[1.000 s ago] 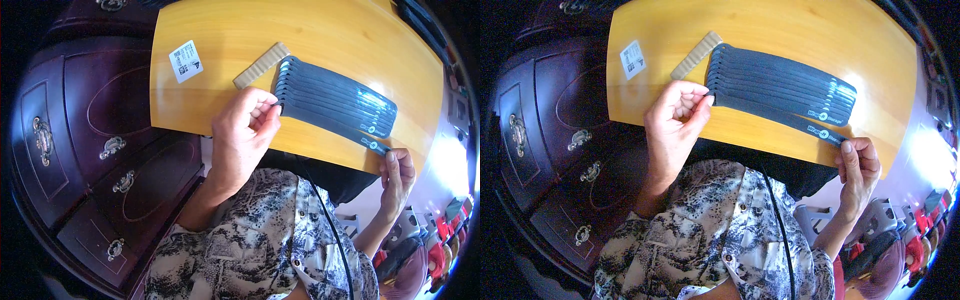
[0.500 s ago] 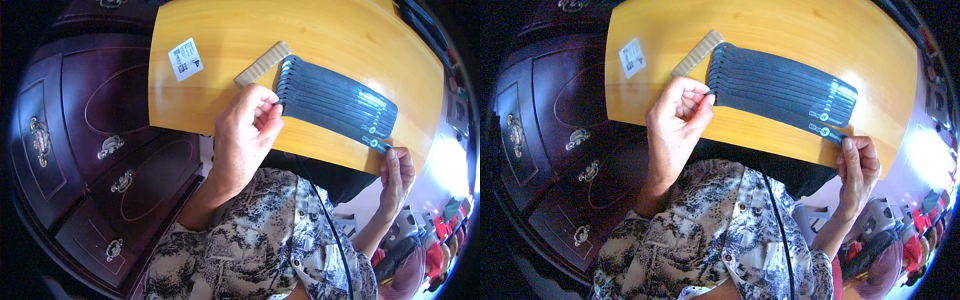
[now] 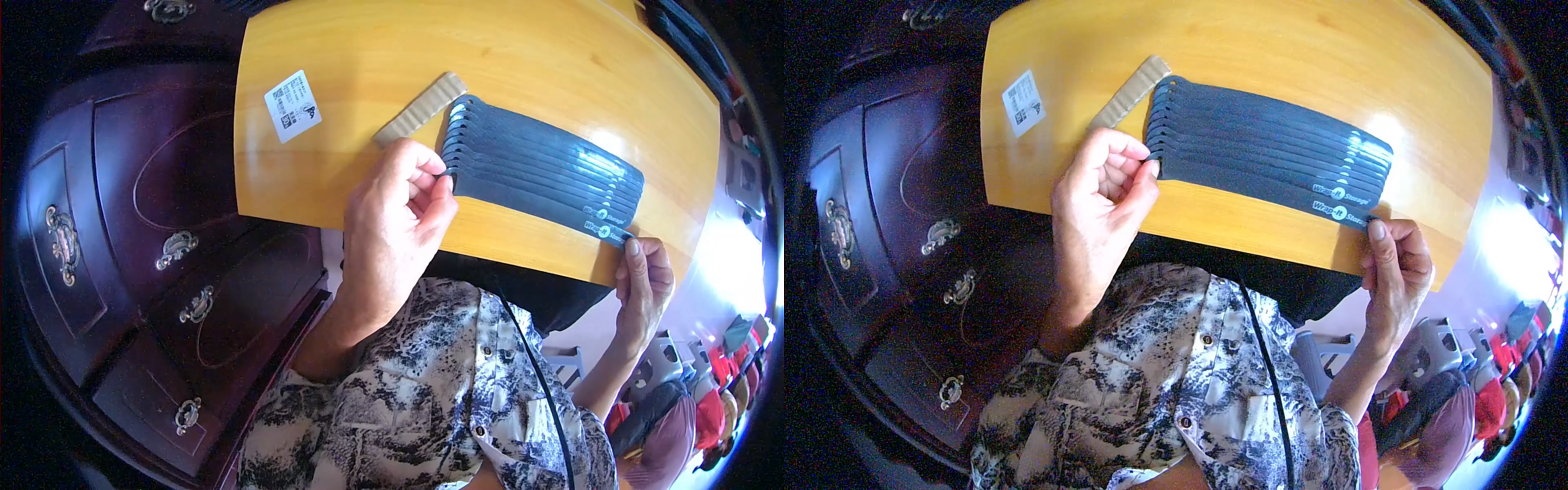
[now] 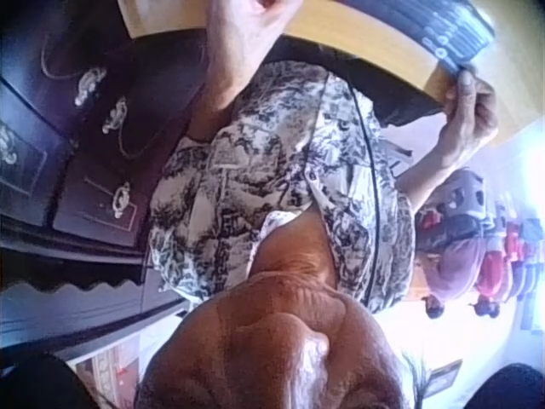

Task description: Organizing and stacking black elastic textile straps on a wooden table.

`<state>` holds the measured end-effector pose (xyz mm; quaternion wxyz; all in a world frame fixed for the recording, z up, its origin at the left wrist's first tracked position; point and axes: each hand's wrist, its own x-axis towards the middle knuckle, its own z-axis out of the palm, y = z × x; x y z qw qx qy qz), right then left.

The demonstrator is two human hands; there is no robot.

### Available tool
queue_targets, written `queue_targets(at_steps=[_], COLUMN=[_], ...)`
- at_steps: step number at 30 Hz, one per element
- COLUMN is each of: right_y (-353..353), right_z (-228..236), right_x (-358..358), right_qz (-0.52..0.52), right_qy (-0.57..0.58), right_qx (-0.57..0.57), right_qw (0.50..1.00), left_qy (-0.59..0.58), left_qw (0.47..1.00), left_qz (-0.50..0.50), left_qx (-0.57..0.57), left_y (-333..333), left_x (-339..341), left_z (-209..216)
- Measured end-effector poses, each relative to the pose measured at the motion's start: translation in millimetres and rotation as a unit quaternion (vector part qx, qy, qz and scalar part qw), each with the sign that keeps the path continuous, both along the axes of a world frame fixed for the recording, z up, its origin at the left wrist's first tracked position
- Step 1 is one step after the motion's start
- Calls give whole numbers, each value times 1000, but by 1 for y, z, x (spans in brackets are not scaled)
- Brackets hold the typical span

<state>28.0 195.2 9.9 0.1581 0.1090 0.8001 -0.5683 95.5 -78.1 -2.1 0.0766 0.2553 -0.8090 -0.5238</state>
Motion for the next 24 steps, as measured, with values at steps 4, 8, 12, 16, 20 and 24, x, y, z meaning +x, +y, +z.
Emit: queue_targets(at_steps=[4,8,12,16,20,24], right_y=[1,-4,-5,-6,-7,-9], right_z=[-2,1,3,4,5,6], right_x=[1,1,0,2,1,-1], right_qz=[-3,-12,-15,-16,-17,-31], right_qy=[2,7,13,23,22,15], right_qx=[4,-1,-7,13,29,19], right_qw=[1000,1000,1000,1000,999,999], left_qy=[-21,-21,-33,-33,-40,-43], left_qw=[1000,1000,999,999,999,999], left_qz=[-5,-6,-2,-14,-13,-3], left_qx=[-22,-16,-21,-20,-4,26], left_y=[2,3,3,5,3,5], left_x=[-2,-2,-3,-6,-6,-8], left_z=[4,5,7,8,9,13])
